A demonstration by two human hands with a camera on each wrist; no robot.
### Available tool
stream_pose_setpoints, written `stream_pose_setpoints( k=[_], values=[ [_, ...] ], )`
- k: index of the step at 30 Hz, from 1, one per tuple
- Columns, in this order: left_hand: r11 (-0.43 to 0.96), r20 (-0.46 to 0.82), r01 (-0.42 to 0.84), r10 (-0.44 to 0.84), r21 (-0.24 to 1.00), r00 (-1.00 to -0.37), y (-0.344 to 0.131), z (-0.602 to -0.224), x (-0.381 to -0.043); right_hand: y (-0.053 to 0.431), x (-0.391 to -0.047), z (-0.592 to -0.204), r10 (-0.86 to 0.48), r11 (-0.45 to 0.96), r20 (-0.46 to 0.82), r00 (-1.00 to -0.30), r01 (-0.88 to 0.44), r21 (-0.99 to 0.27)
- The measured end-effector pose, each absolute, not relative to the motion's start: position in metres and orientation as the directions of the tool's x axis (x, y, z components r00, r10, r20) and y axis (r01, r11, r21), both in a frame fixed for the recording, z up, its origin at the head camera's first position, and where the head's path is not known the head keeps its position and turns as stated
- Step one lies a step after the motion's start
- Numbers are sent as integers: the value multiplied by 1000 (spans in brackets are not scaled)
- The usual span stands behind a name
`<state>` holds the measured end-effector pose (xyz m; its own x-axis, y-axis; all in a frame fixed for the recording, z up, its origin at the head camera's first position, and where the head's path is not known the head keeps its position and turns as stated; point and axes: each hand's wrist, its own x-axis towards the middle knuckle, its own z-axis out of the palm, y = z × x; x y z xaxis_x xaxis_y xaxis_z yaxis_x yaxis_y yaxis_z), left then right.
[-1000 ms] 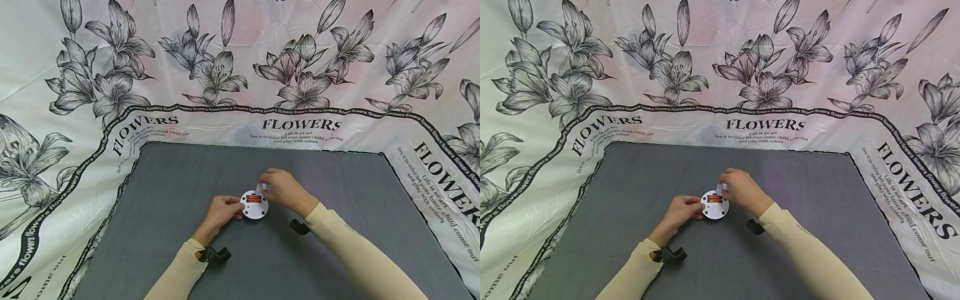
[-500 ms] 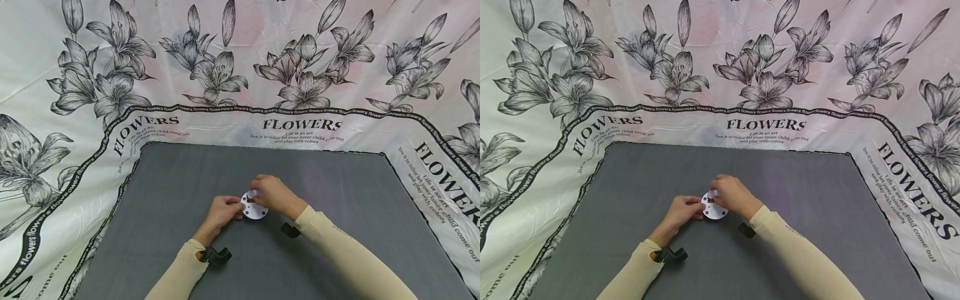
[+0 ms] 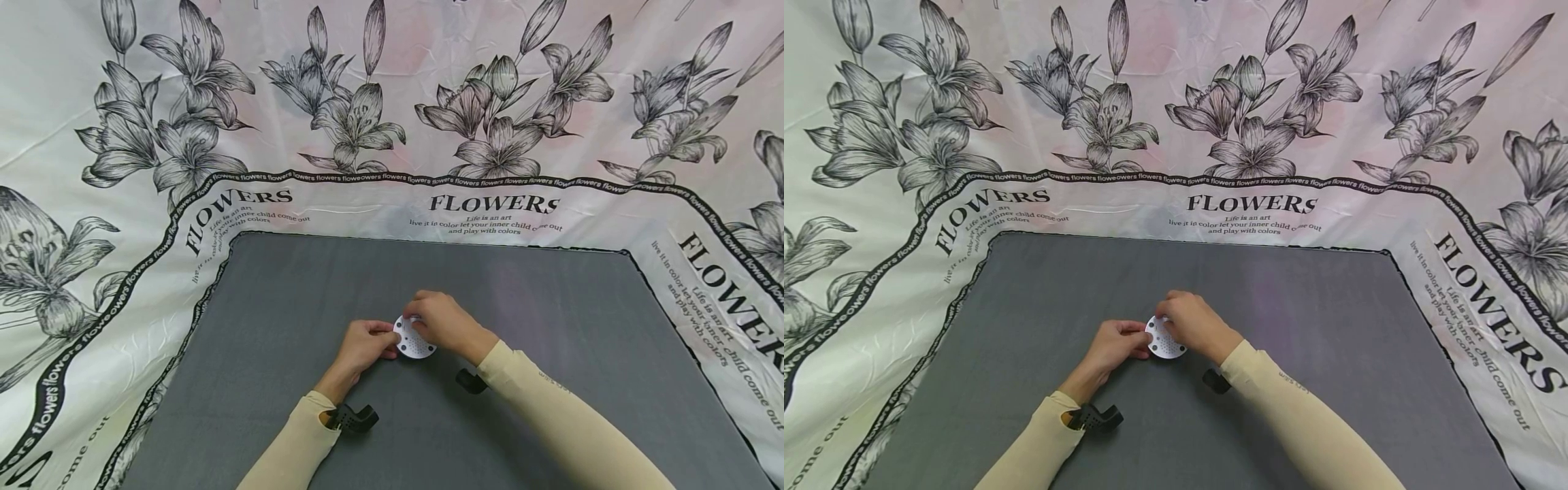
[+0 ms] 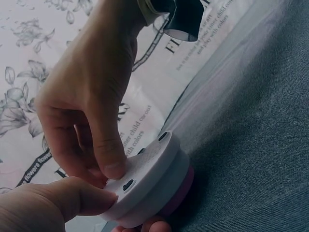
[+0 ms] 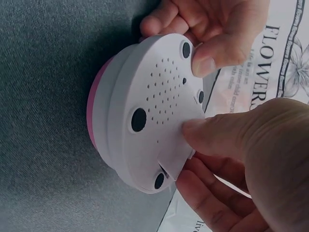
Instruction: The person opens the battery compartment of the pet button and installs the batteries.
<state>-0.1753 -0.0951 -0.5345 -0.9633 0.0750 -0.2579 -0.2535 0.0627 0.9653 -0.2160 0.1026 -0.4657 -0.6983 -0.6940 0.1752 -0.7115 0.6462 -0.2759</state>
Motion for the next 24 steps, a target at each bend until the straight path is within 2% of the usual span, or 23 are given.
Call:
stream_pose_setpoints(
  k=[5,12,24],
  values=[
    [62,-258,-254,73,965,-963,-95,-535,-175,105,-217,-466,-690,647,188,-699,-712,-275],
    [46,-253,-250,75,967,-965,-96,-534,-174,115,-221,-463,-613,706,190,-767,-639,-305],
    [46,-256,-253,78,966,-964,-95,-534,-174,120,-222,-475,-555,769,70,-829,-543,-338]
  ],
)
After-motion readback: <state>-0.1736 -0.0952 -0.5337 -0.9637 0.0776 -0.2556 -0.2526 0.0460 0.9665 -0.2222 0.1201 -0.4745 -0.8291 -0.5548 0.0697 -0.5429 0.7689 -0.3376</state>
